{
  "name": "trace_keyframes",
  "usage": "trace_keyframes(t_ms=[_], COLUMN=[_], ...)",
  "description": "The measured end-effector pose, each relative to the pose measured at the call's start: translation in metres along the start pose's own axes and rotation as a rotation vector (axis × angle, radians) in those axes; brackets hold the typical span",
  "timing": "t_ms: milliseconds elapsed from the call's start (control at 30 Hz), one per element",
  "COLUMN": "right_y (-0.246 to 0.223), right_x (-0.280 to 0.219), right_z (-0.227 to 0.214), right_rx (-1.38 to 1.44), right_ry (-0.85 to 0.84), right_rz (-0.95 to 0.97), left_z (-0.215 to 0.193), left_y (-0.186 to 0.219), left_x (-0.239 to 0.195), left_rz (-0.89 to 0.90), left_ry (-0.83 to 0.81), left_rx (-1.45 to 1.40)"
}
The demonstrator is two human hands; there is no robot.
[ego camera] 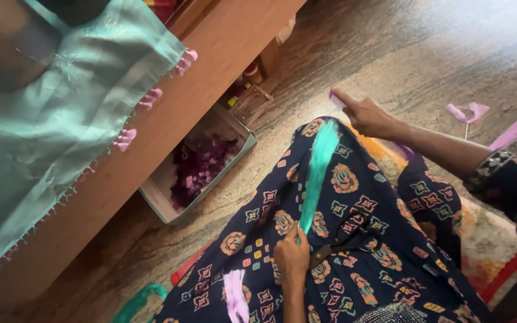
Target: Attaching and combing out decorative tassels on the edge of a light blue fabric/saree.
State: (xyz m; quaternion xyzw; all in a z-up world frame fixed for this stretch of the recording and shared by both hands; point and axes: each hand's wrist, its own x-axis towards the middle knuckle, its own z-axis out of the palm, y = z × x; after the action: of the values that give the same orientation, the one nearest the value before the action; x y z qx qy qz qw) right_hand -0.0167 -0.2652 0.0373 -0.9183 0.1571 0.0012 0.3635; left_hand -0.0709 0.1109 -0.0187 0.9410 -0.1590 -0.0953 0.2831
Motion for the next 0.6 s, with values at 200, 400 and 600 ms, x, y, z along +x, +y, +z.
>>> trace_keyframes(t_ms=[200,400,600], right_y=[0.013,-0.023,-0.063], right_x=[-0.011,-0.035,-0.049], right_z=[0.014,0.033,0.019], right_rx=[-0.513,-0.461,-0.527], right_ry=[-0.192,-0.17,-0.381], right_rz=[-0.359,-0.307,-0.212], left_z=[-0.01,-0.001,-0.004], left_y=[0.011,0.0,0.005], left_x=[0.0,0.0,0.0], left_rz=[-0.063,0.004,-0.07], left_ry=[-0.052,-0.001,0.002], left_rx=[0.016,0.006,-0.01])
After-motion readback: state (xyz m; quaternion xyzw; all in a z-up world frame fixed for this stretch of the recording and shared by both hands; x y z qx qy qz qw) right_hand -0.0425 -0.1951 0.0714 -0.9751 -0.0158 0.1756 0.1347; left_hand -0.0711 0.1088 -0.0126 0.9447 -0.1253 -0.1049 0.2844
